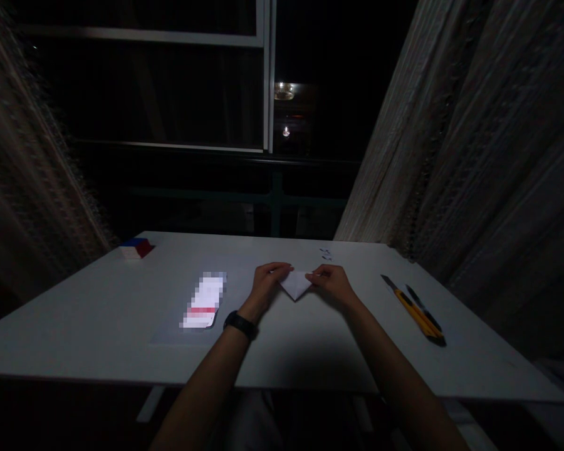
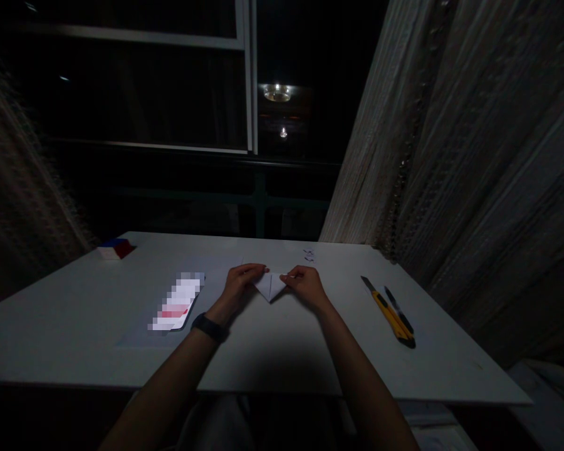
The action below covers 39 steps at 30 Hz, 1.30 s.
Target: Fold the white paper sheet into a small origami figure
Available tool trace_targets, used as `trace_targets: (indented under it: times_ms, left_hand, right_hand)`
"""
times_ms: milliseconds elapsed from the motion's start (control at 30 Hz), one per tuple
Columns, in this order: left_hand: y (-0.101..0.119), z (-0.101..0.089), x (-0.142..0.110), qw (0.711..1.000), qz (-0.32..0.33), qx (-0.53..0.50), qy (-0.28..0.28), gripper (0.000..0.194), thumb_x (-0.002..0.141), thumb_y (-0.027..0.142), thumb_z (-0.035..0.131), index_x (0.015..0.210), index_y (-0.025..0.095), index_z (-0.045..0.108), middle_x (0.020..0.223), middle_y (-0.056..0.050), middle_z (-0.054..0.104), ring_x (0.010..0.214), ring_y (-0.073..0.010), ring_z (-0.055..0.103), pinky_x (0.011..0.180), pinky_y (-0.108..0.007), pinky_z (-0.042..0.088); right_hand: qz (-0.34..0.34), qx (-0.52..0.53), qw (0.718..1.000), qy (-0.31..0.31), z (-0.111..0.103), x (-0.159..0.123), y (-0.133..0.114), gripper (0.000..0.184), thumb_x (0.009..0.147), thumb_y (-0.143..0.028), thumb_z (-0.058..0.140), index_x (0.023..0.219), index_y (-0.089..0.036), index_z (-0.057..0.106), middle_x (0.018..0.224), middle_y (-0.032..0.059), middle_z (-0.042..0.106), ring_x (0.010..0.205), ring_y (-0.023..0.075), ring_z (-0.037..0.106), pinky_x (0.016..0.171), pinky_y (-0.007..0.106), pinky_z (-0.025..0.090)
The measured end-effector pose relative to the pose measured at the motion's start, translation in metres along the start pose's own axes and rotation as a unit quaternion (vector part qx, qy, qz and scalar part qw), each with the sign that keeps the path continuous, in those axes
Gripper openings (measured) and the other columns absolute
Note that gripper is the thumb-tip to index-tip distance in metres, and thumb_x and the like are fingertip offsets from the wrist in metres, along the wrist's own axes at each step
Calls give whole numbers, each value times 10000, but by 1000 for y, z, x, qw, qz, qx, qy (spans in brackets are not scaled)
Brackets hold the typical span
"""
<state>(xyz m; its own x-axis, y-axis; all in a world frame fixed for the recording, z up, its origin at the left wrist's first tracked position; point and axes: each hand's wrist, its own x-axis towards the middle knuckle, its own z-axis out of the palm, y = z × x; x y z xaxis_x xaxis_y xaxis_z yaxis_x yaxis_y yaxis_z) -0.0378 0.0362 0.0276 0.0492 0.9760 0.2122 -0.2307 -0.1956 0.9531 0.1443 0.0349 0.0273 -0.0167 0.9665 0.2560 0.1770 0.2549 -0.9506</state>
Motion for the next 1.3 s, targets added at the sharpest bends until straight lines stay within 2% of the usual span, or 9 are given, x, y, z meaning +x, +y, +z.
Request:
trace_targets:
  times_ms: [167,267,367,633,767,900,1033,1133,1300]
  left_hand:
    - [7,-3,0,991,75,104,29,222,605,294,715,785,164,717,902,-107,679,889,-218,595,800,-298,429]
    - [5,-3,-3,969,126,211,-20,310,546,295,760,839,202,718,964,-97,666,981,-235,560,863,-300,400]
    - [-2,-3,-3,962,79,247,-91,331,582,347,730,874,192,713,912,-102,680,882,-235,597,769,-297,440]
    - [-10,-6,2,963,-9,217,-158,280,602,376,701,731,128,714,712,-82,682,633,-164,586,582,-249,423]
    - [-10,-2,0,968,-55,200,-140,325,513,351,756,716,104,699,647,-66,665,571,-141,564,539,-238,405]
    - [-13,3,0,981,-44,167,-91,300,507,347,759,666,102,688,601,-51,648,545,-127,547,519,-227,394]
    - [-15,6,1,997,-32,77,-4,313,537,348,749,718,99,694,642,-64,663,561,-139,567,540,-240,420]
    - [-16,5,2,999,-35,34,16,335,559,353,739,757,86,694,651,-79,667,555,-148,575,541,-256,431]
    - [-17,4,3,999,-27,26,24,309,576,340,727,747,85,696,672,-88,672,569,-157,584,562,-267,438]
  right_hand:
    - [-28,-50,998,-19,0,-2,2,276,554,-411,701,577,-155,601,539,23,609,502,138,531,482,253,389]
    - [-43,-73,996,-28,1,-3,1,246,569,-382,695,590,-152,611,533,19,597,494,127,507,478,247,373]
    - [-51,-77,995,-43,1,-4,-1,229,575,-367,693,593,-154,610,537,16,593,497,125,501,475,244,367]
    - [-64,-27,996,-64,0,-5,-4,264,560,-375,719,636,-163,583,597,2,589,519,115,516,498,237,381]
    - [-70,-13,996,-60,1,-3,-3,283,558,-371,728,665,-161,571,569,-24,542,496,95,492,469,217,361]
    - [-49,55,996,-39,7,-3,-1,423,554,-335,743,902,-183,557,543,-67,514,466,81,488,443,194,363]
    - [42,122,989,-77,14,-5,4,467,598,-386,717,982,-182,547,657,1,632,549,136,596,476,234,463]
    - [91,132,980,-117,18,-7,7,428,629,-418,693,944,-154,575,696,56,667,567,181,640,483,281,514]
    - [57,123,988,-77,20,-7,10,473,612,-397,709,984,-147,558,638,39,665,491,172,626,443,274,521]
